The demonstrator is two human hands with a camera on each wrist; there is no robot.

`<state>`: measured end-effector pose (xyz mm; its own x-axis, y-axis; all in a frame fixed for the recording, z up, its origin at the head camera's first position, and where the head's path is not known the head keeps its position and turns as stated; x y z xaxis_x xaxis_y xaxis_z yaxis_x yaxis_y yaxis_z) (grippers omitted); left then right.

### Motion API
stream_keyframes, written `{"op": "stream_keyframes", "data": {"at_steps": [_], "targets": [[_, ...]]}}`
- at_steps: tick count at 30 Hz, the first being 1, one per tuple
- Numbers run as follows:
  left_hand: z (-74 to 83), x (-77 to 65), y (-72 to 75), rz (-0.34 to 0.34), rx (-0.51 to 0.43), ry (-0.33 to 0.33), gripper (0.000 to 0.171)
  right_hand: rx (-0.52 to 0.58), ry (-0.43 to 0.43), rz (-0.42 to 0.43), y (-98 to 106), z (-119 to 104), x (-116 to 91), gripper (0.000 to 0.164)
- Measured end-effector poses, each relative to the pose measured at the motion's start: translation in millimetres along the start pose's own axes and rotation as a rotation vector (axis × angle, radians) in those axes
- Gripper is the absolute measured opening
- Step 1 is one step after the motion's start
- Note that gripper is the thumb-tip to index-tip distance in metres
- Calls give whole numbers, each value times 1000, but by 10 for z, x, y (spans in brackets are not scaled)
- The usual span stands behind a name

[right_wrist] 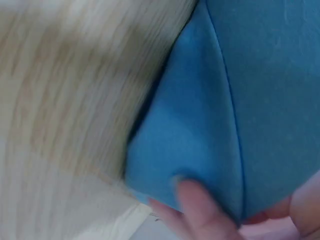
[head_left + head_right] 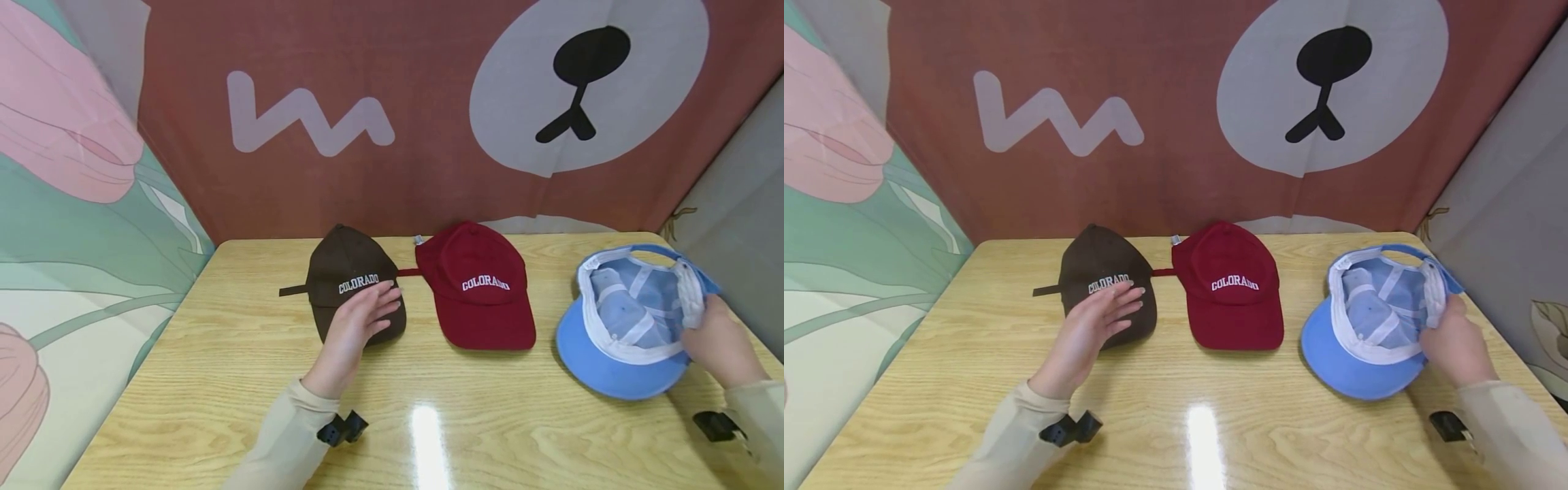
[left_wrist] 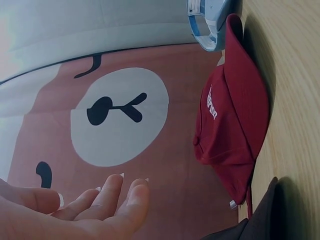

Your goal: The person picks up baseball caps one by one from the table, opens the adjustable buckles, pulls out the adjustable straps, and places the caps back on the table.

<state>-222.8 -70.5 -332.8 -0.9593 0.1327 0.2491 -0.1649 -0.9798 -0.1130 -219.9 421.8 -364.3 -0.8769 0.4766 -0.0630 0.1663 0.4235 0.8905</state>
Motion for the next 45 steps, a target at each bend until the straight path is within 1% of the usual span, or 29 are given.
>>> {"op": "stream_keyframes", "data": {"at_steps": [4, 8, 11, 14, 18, 20, 22, 25, 27, 32, 34, 37, 39, 41, 45], "targets": [[1, -6, 3, -4, 9, -5, 44, 83, -8, 91, 75, -13, -27, 63], [7, -13, 7, -4, 9, -12, 44, 189, -43, 178, 187, -20, -109, 63], [17, -22, 13, 0, 9, -16, 44, 268, -59, 224, 276, -74, -180, 59], [21, -33, 23, 3, 13, -20, 44, 331, -80, 293, 363, -117, -234, 57], [12, -41, 27, 1, 14, -20, 45, 465, -33, 400, 494, -179, -322, 52], [5, -41, 26, 1, 10, -17, 45, 519, -11, 431, 542, -213, -364, 50], [-4, -40, 27, 2, 6, -13, 45, 542, -20, 428, 568, -251, -390, 51], [-12, -38, 32, 8, 8, -11, 44, 544, -37, 416, 605, -325, -426, 52], [-16, -39, 33, 11, 9, -9, 44, 549, -29, 413, 627, -392, -458, 51], [-23, -39, 18, 3, 4, -9, 44, 602, 38, 416, 661, -555, -559, 51], [-26, -36, 8, -2, 2, -10, 44, 588, 69, 434, 680, -619, -598, 50], [-32, -34, -6, -8, 1, -7, 44, 562, 138, 484, 715, -727, -663, 46], [-41, -32, -18, -15, 1, -2, 44, 563, 185, 512, 733, -793, -702, 44], [-52, -32, -33, -23, -3, 2, 44, 579, 217, 520, 735, -844, -727, 41], [-72, -31, -65, -33, -7, 9, 44, 603, 220, 499, 710, -914, -733, 37]]}}
Point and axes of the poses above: each hand's wrist, its own x-axis towards the middle knuckle, its own y-axis out of the back of the hand, z = x × y, the point moved 9 cm from there along x, towards the middle knuckle, and after that the axes turned 15 degrees about -y, right-handed, at the moved point
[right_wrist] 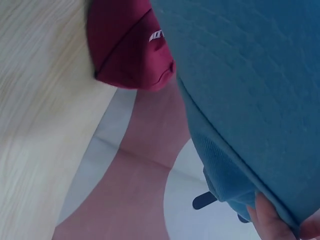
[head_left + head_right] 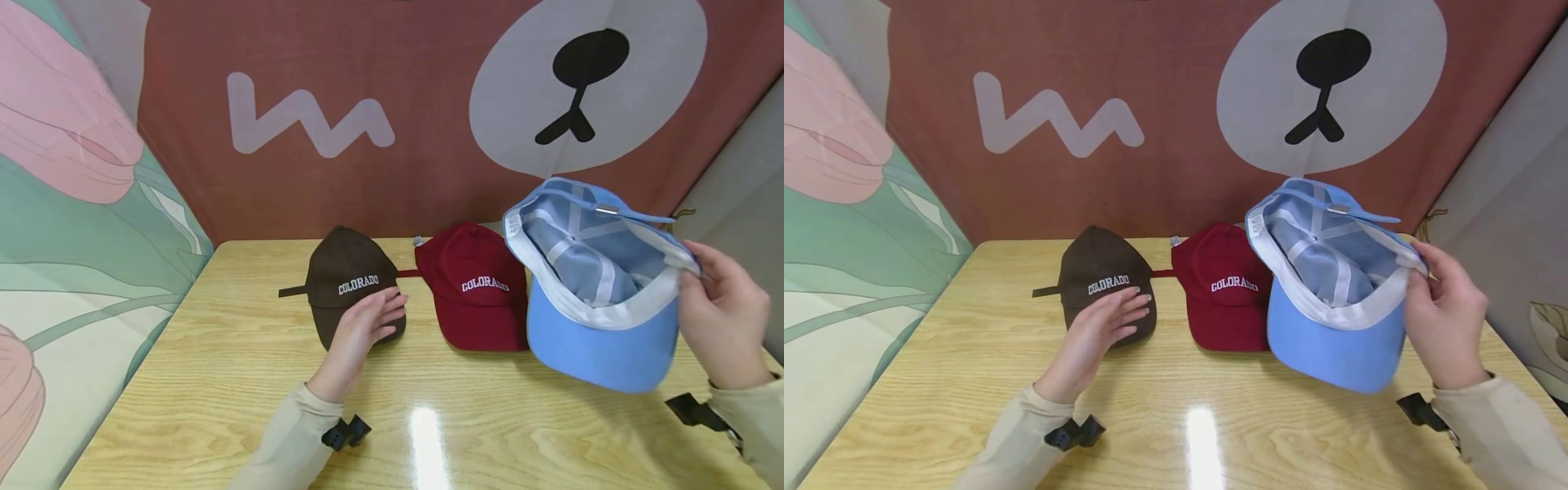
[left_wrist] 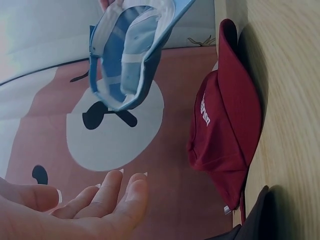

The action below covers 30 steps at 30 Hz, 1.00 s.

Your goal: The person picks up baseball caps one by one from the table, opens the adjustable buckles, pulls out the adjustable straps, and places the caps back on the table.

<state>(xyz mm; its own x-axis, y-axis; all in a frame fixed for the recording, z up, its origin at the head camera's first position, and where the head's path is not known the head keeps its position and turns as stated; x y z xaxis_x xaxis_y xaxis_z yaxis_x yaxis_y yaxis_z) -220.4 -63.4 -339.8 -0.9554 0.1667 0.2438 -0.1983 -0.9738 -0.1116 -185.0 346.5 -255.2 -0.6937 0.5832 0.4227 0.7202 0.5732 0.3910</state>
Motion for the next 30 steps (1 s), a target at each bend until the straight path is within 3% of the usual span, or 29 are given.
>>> {"op": "stream_keyframes", "data": {"at_steps": [21, 30], "targets": [[-75, -7, -212, -63, 7, 19, 41, 176, 9, -78, -224, -241, -100, 34], [-153, -5, -415, -151, 9, 14, 42, 251, 21, -151, -408, -383, -191, 34]]}}
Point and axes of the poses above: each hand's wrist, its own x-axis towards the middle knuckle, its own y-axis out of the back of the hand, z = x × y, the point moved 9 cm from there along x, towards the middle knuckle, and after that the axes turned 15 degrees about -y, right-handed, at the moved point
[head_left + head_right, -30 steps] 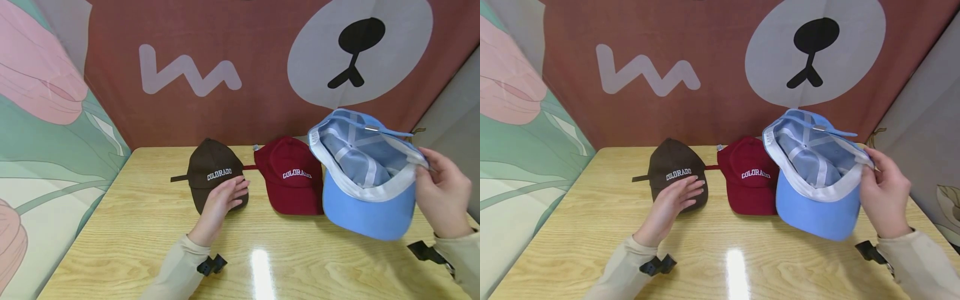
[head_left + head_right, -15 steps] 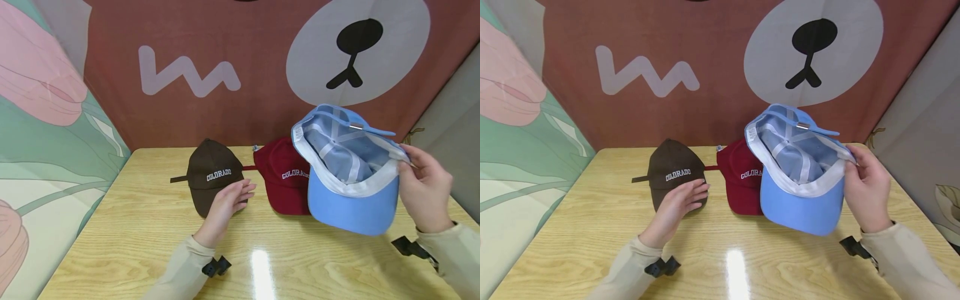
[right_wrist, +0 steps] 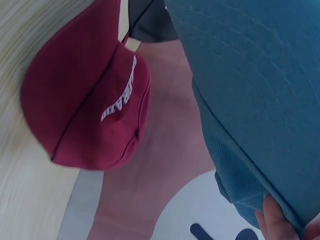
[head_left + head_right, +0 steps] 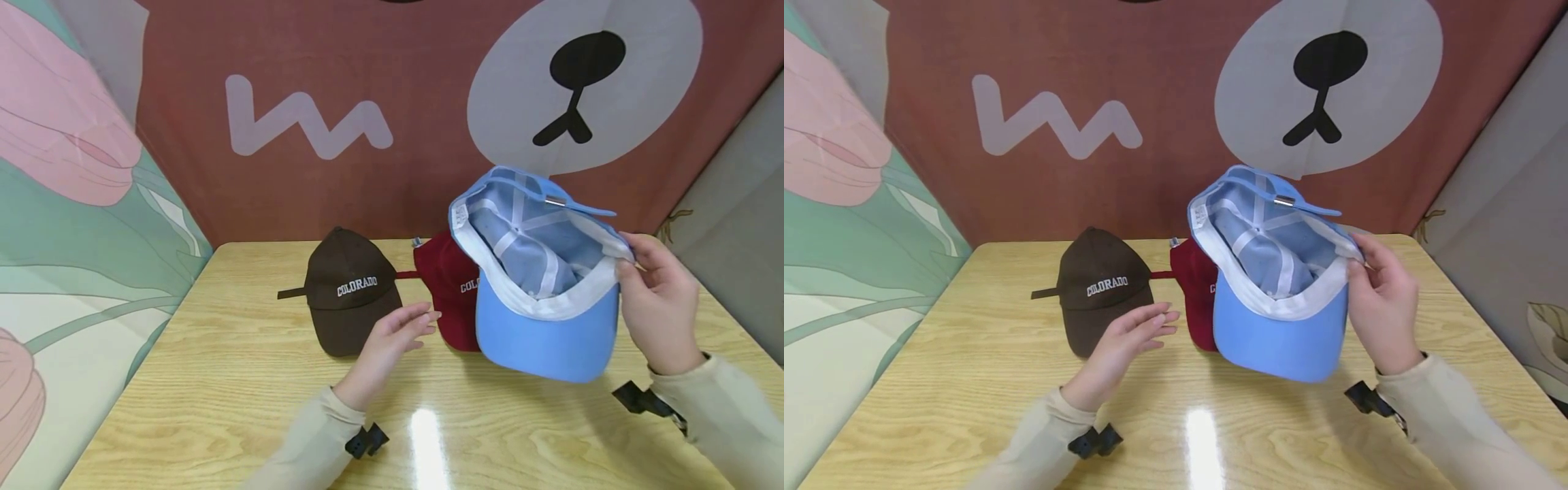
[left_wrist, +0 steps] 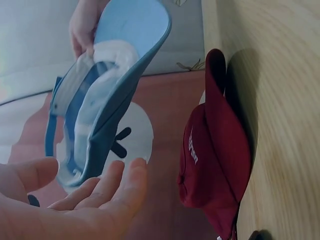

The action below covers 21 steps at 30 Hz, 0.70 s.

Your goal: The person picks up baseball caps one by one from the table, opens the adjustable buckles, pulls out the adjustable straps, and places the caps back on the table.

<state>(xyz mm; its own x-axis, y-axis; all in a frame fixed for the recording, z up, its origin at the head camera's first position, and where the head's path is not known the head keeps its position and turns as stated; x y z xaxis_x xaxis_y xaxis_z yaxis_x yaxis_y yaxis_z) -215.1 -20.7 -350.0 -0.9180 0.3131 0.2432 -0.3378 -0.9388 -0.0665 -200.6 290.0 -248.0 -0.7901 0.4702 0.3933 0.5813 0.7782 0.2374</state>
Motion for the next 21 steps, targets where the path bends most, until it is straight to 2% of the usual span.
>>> {"op": "stream_keyframes", "data": {"at_steps": [9, 16, 21], "targets": [[-22, -3, -123, -69, -29, 15, 47, 54, -13, -50, -189, -96, -62, 37], [-34, 22, -199, -99, -23, 25, 51, 141, 42, -102, -349, -206, -136, 35], [-35, 32, -235, -109, -61, 20, 51, 200, 77, -137, -468, -265, -191, 33]]}}
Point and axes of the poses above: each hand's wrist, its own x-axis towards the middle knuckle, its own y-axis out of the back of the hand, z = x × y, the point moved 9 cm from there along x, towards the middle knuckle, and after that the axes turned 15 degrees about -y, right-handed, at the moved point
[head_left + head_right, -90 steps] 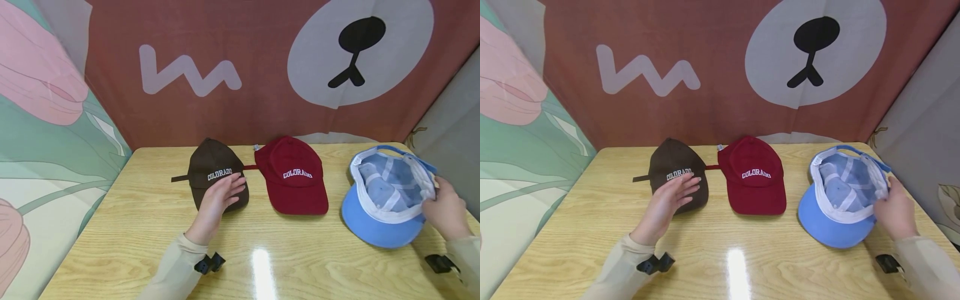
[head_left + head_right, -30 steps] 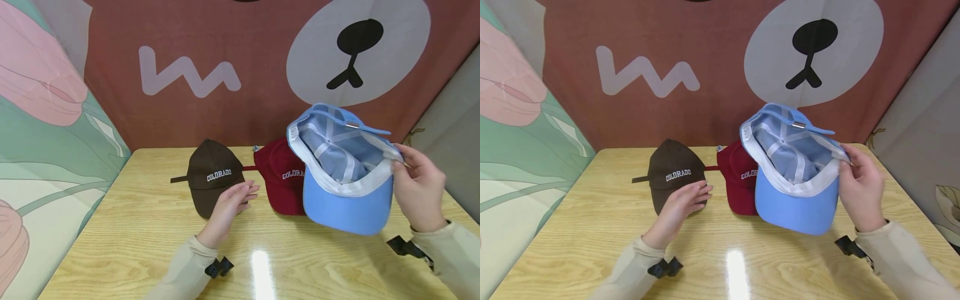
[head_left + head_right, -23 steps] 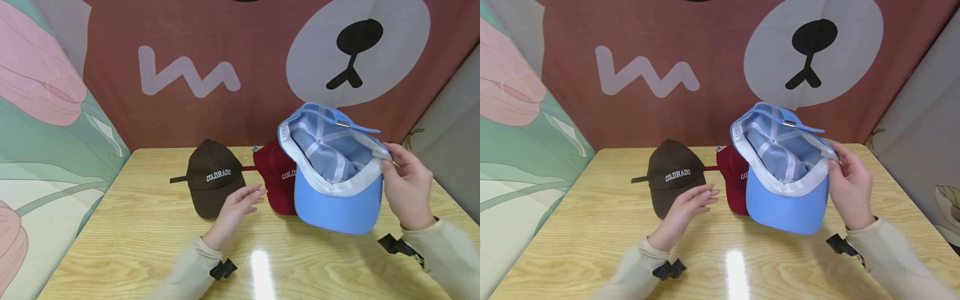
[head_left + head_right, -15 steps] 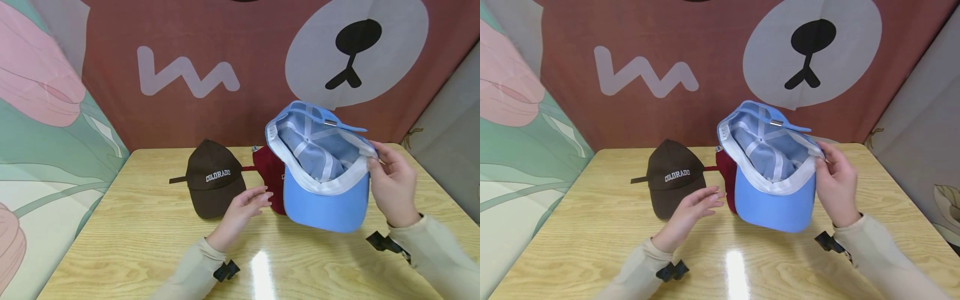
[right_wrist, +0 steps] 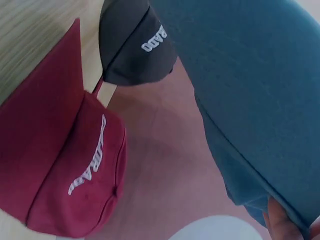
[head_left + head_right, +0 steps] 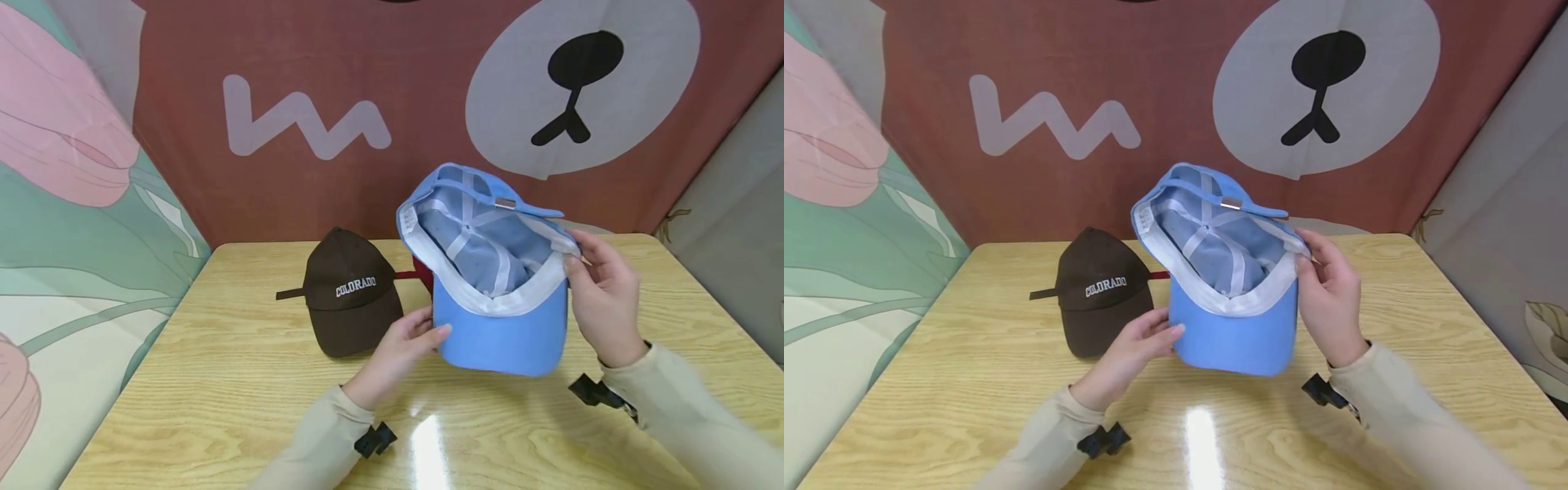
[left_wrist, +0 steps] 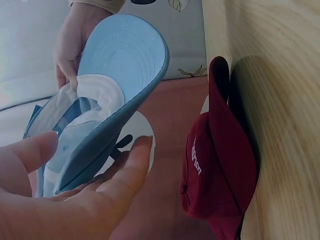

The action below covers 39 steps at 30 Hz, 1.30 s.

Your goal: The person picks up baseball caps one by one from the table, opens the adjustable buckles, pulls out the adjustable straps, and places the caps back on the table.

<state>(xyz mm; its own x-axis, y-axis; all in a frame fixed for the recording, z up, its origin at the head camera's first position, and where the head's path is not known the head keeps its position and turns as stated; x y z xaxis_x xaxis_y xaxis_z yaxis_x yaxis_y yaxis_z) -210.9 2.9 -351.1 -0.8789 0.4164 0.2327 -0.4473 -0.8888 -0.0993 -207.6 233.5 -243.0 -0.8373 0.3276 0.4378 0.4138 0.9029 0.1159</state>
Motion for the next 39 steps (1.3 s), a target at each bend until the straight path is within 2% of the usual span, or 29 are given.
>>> {"op": "stream_keyframes", "data": {"at_steps": [2, 8, 13, 20, 27, 30, 33, 35, 37, 39], "targets": [[3, -3, -1, 4, -16, 3, 47, -3, 17, -18, -58, -9, -16, 33], [8, -17, 37, 28, 29, 9, 40, 19, 60, -70, -202, -22, -62, 32], [-3, -17, 75, 53, 66, 4, 33, 97, 101, -132, -295, -44, -95, 31], [53, -8, 168, 134, 171, -72, 26, 102, 162, -208, -426, -100, -118, 32], [115, -10, 245, 185, 254, -117, 26, 117, 137, -302, -510, -143, -129, 40], [153, -11, 276, 212, 283, -142, 28, 127, 148, -246, -466, -168, -123, 38], [198, -12, 293, 232, 299, -171, 31, 237, 190, -150, -359, -210, -126, 27], [212, -9, 300, 240, 299, -176, 32, 324, 210, -139, -331, -247, -154, 18], [216, -9, 309, 250, 297, -177, 34, 406, 201, -219, -388, -280, -194, 15], [216, -11, 316, 257, 292, -178, 36, 427, 133, -360, -542, -283, -236, 19]]}}
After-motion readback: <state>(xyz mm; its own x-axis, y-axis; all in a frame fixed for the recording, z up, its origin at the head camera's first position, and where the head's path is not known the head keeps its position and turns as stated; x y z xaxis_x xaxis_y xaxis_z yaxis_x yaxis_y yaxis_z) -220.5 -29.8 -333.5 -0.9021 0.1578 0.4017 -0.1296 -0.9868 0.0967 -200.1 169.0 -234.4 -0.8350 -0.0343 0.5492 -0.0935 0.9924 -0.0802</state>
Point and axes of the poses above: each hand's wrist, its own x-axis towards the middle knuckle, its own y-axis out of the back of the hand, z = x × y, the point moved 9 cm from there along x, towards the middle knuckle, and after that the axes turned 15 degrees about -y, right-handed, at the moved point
